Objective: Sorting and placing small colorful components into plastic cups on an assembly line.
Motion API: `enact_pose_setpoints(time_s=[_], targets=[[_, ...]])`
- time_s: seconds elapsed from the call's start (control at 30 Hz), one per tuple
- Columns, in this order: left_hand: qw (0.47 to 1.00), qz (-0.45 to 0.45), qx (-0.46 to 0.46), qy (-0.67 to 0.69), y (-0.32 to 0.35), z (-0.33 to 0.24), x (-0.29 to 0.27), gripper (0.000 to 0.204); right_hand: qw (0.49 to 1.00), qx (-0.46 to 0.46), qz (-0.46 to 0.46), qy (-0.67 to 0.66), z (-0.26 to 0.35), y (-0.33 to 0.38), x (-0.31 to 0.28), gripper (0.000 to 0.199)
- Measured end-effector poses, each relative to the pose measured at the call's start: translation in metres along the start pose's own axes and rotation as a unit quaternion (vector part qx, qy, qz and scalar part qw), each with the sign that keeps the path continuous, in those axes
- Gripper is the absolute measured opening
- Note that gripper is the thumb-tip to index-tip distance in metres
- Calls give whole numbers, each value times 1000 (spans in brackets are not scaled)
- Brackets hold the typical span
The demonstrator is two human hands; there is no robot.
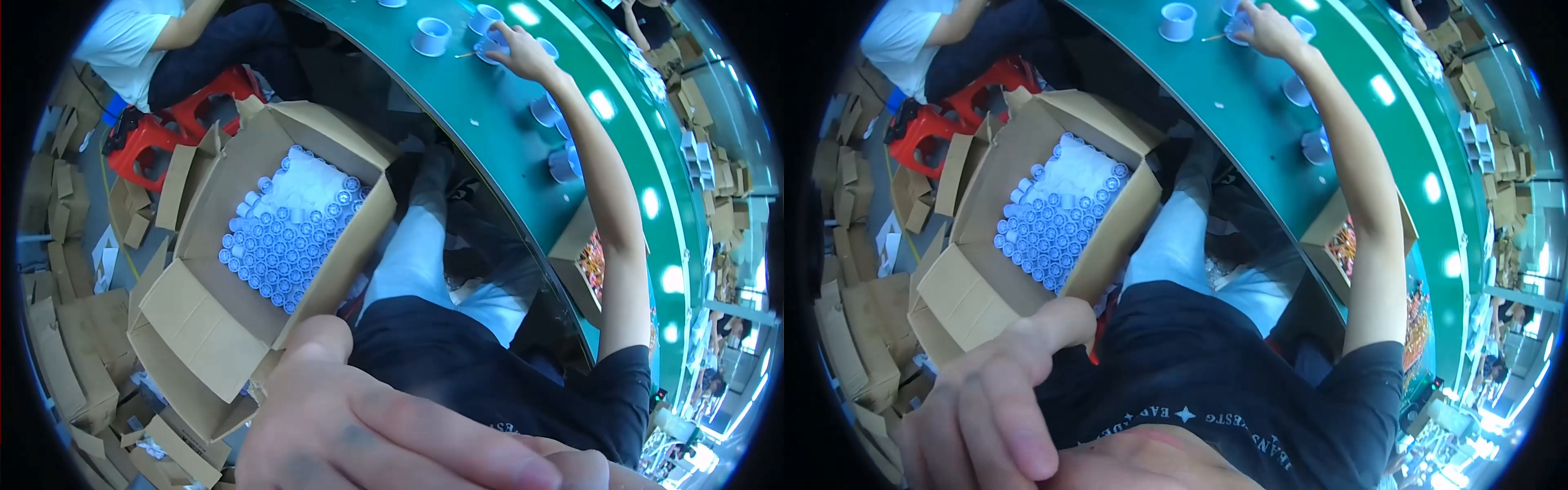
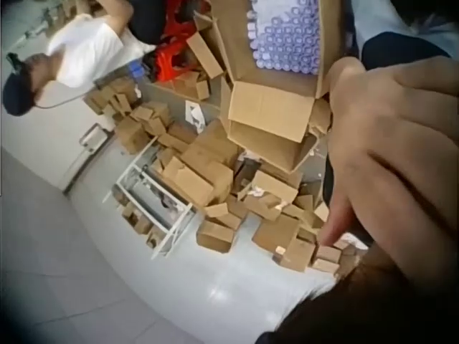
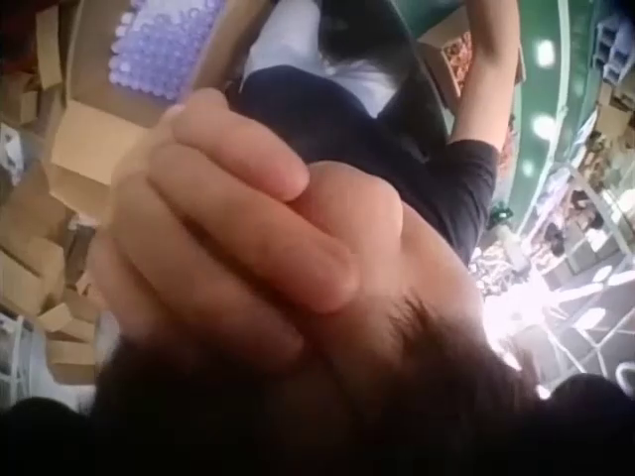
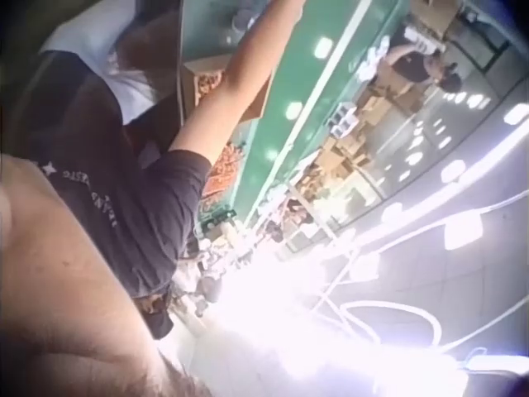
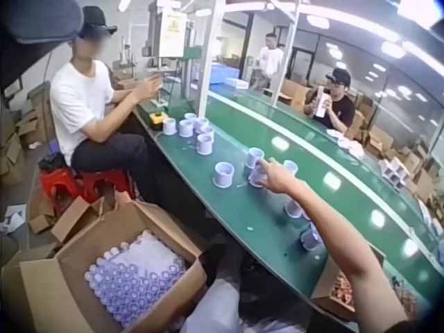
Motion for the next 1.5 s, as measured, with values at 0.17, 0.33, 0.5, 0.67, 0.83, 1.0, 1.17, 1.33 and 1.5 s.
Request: enact_pose_setpoints(time_s=[0.17, 0.33, 0.5, 0.67, 0.83, 1.0, 1.17, 1.33, 1.5], targets=[[978, 36, 82, 189, -21, 20, -69, 63, 1000, 13, 19, 1, 41, -14, -12, 36], [879, 383, -212, -188, 6, 137, -136, 43, 995, 3, -86, -40, 61, -68, -60, 38], [712, 418, -357, -437, 93, 312, -173, 62, 995, 12, -51, -85, 23, -161, -2, 44], [634, 444, -374, -510, 112, 375, -179, 67, 986, 3, -164, -23, 14, -144, -20, 49], [577, 532, -414, -461, 152, 364, -154, 61, 990, 55, 120, -45, -14, -99, 13, 54], [570, 587, -406, -408, 208, 290, -105, 62, 970, -11, 242, -12, 0, -25, 26, 59], [572, 602, -355, -429, 223, 265, -93, 65, 975, -25, 204, -82, 33, 42, -10, 59], [558, 607, -371, -427, 229, 263, -94, 67, 992, -32, 60, -109, 15, 98, -59, 53], [685, 434, -581, -68, 223, 256, -94, 63, 989, -4, -28, -147, -7, 197, -122, 31]])
Point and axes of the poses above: each hand's wrist, its own y-axis away from the middle knuckle, its own x-axis out of the palm, z = x × y, the point moved 8 cm from there along -y, towards the middle knuckle, and after that the axes turned 14 degrees about z, right-handed, at the moved point
